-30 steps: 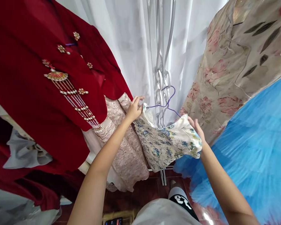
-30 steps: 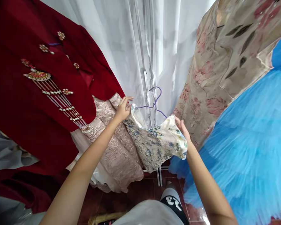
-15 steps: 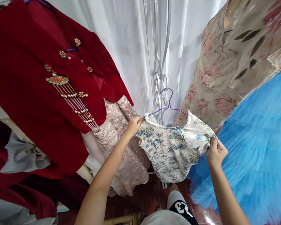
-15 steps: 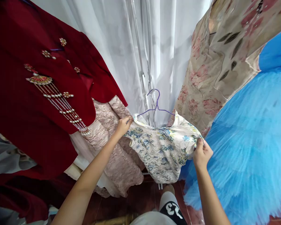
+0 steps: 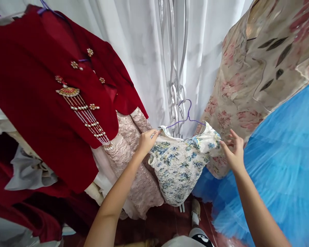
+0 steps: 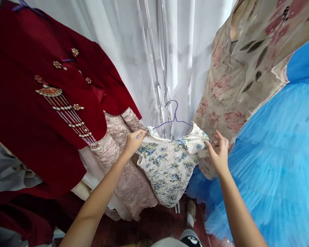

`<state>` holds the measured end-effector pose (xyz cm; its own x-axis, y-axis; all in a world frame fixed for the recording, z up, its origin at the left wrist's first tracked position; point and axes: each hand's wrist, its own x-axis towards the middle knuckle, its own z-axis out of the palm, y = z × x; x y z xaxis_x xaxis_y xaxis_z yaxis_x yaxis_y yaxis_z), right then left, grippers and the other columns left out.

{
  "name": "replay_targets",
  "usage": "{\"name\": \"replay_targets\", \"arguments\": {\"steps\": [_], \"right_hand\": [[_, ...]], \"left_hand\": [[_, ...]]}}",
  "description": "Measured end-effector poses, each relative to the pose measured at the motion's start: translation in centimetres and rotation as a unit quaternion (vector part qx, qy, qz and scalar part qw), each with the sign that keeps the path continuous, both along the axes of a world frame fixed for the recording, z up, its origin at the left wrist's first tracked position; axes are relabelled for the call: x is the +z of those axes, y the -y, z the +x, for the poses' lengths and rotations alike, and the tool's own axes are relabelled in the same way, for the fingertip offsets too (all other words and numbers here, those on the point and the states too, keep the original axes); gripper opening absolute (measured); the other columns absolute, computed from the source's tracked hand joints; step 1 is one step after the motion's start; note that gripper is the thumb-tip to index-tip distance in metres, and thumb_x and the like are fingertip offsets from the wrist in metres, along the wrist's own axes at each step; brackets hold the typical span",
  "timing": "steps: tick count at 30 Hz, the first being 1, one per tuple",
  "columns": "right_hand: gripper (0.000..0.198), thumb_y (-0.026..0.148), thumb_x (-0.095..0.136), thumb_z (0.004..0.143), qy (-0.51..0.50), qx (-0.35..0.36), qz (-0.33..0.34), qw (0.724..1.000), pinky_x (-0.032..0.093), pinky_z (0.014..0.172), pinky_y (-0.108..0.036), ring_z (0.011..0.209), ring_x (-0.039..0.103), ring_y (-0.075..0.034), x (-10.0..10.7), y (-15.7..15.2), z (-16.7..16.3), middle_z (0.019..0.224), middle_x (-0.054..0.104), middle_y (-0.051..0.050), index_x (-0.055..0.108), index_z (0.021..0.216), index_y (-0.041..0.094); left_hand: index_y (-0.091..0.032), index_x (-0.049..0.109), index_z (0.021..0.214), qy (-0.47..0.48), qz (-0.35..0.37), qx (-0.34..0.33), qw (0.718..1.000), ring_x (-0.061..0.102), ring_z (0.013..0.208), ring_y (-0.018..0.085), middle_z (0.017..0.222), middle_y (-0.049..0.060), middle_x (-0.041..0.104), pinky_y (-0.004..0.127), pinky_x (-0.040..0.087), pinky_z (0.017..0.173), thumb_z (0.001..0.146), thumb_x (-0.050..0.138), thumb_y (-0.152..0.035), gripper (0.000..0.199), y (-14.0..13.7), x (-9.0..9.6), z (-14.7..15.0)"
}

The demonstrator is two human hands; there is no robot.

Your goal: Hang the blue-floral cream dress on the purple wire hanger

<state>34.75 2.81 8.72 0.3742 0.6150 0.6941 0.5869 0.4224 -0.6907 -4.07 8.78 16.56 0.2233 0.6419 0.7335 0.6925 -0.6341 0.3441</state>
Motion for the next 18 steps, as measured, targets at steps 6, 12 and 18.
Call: {"name": "replay_targets", "arguments": {"steps": [6, 12, 18], "right_hand": [[0.061, 0.059, 0.053, 0.094, 0.016, 0.072, -0.103, 0.992, 0.037, 0.115, -0.055, 0.135, 0.05, -0.032, -0.3, -4.7, 2.5, 0.145, 0.055, -0.014, 0.054, 0.144, 0.024], [0.066, 0.057, 0.068, 0.083, -0.144, 0.04, -0.05, 0.988, 0.053, 0.09, -0.037, 0.105, 0.063, -0.024, -2.1, -1.9, 2.1, 0.124, 0.065, -0.012, 0.057, 0.137, 0.02], [0.039, 0.054, 0.075, 0.078, -0.189, 0.119, -0.16, 0.961, 0.039, 0.049, -0.024, 0.056, 0.048, -0.015, -2.9, 8.7, -1.1, 0.062, 0.056, 0.0, 0.066, 0.069, 0.017]], "left_hand": [[-0.019, 0.074, 0.085, 0.013, 0.048, 0.001, 0.999, 0.063, 0.063, 0.013, 0.074, 0.003, 0.073, 0.025, 0.043, 0.064, 0.099, 0.056, -0.041, 0.032, 0.3, 3.1, 2.9], [-0.021, 0.071, 0.08, -0.064, 0.069, -0.038, 0.995, 0.06, 0.061, 0.014, 0.068, 0.002, 0.069, 0.028, 0.042, 0.06, 0.101, 0.051, -0.05, 0.041, 2.1, 4.6, 4.8], [-0.021, 0.062, 0.072, -0.001, 0.096, 0.063, 0.993, 0.06, 0.082, 0.022, 0.075, 0.007, 0.063, 0.036, 0.048, 0.077, 0.1, 0.05, -0.05, 0.042, -0.2, -1.3, 1.4]]}}
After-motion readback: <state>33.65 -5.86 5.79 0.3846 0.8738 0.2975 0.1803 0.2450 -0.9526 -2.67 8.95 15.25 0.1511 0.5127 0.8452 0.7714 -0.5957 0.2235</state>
